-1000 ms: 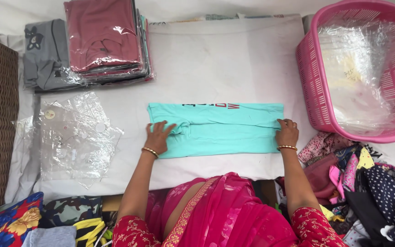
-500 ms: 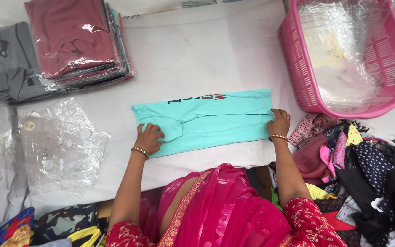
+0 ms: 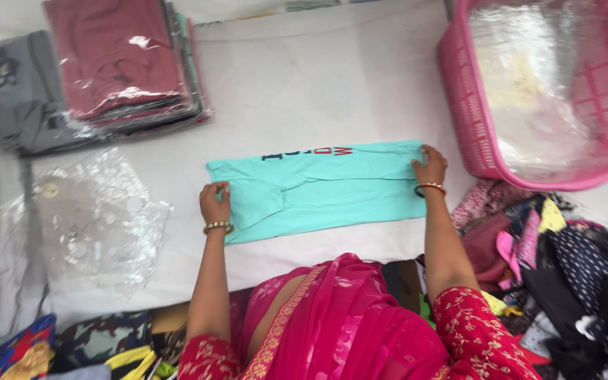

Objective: The person folds a light blue t-shirt and a grey t-shirt on a white table. They then place each folded shirt into a clear plastic bag, seal the bags, and stack them on top of other packaged clothes.

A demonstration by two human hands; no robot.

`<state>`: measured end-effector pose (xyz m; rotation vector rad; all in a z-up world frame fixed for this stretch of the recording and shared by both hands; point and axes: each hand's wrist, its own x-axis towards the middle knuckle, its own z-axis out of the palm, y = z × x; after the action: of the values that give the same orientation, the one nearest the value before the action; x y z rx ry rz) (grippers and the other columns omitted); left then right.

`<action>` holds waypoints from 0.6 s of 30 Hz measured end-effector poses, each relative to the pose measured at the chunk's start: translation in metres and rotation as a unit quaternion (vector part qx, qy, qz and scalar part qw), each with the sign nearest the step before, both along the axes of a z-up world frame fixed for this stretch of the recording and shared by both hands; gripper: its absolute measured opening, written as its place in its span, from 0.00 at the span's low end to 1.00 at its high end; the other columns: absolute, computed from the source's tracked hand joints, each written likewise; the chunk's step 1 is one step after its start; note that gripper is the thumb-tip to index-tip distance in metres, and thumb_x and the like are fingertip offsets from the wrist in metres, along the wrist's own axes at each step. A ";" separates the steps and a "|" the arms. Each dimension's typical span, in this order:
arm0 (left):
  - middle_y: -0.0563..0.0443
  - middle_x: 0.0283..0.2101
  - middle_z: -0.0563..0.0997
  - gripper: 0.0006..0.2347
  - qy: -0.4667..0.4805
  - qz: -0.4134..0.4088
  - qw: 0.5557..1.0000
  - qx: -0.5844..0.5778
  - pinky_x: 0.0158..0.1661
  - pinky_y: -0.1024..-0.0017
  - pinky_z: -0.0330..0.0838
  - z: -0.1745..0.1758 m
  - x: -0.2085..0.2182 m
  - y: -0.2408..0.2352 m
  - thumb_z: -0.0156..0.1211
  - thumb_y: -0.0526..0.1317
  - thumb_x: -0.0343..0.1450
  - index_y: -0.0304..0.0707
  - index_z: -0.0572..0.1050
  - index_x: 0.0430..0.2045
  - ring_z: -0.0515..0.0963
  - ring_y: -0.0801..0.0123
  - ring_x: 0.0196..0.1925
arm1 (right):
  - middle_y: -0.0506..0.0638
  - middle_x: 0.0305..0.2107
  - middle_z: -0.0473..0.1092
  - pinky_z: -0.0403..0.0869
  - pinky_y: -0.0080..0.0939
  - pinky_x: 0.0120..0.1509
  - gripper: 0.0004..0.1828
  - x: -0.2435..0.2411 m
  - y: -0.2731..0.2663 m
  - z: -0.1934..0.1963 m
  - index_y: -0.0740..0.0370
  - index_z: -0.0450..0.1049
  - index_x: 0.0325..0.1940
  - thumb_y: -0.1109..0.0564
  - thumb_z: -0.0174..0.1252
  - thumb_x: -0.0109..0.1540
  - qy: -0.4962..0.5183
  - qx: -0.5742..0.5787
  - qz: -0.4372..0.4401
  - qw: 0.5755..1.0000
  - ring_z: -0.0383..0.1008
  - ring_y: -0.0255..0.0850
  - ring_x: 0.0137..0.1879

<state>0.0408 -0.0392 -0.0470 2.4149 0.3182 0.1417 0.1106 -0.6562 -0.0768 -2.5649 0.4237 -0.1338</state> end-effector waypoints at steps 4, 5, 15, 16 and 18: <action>0.51 0.40 0.78 0.09 -0.024 0.148 0.983 -0.109 0.45 0.67 0.75 -0.035 0.026 0.025 0.64 0.29 0.68 0.42 0.81 0.38 0.79 0.66 0.40 | 0.57 0.48 0.75 0.66 0.55 0.65 0.34 0.033 0.011 0.005 0.59 0.73 0.61 0.59 0.73 0.51 -0.010 -0.007 0.033 0.999 0.74 0.53 0.56; 0.52 0.40 0.79 0.09 -0.027 0.165 0.977 -0.136 0.44 0.69 0.76 -0.041 0.033 0.028 0.65 0.29 0.68 0.42 0.80 0.39 0.80 0.68 0.39 | 0.56 0.45 0.76 0.70 0.52 0.61 0.34 0.038 0.014 0.016 0.57 0.72 0.64 0.57 0.72 0.54 0.048 0.040 -0.013 0.998 0.75 0.51 0.52; 0.52 0.34 0.77 0.24 0.097 0.204 0.972 -0.066 0.40 0.63 0.73 -0.003 0.088 0.013 0.78 0.33 0.58 0.42 0.73 0.47 0.76 0.66 0.36 | 0.53 0.37 0.75 0.75 0.44 0.51 0.24 0.068 0.017 0.028 0.53 0.82 0.53 0.60 0.74 0.53 0.159 0.095 -0.105 0.977 0.75 0.43 0.42; 0.52 0.34 0.77 0.24 0.099 0.202 0.972 -0.066 0.40 0.63 0.73 0.000 0.092 0.013 0.78 0.33 0.58 0.42 0.73 0.47 0.76 0.66 0.36 | 0.53 0.37 0.75 0.75 0.44 0.51 0.24 0.067 0.018 0.029 0.53 0.82 0.53 0.60 0.74 0.53 0.161 0.095 -0.107 0.977 0.75 0.43 0.42; 0.53 0.33 0.72 0.28 0.147 0.198 0.967 -0.066 0.37 0.63 0.72 0.006 0.098 0.011 0.81 0.34 0.55 0.44 0.71 0.47 0.74 0.65 0.33 | 0.48 0.36 0.75 0.74 0.39 0.51 0.22 0.066 0.020 0.032 0.53 0.82 0.50 0.62 0.74 0.52 0.117 0.159 -0.151 0.969 0.74 0.37 0.41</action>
<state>0.1385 -0.0279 -0.0410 2.2119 0.9169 -0.0622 0.1771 -0.6366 -0.0452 -2.1928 0.8537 0.1226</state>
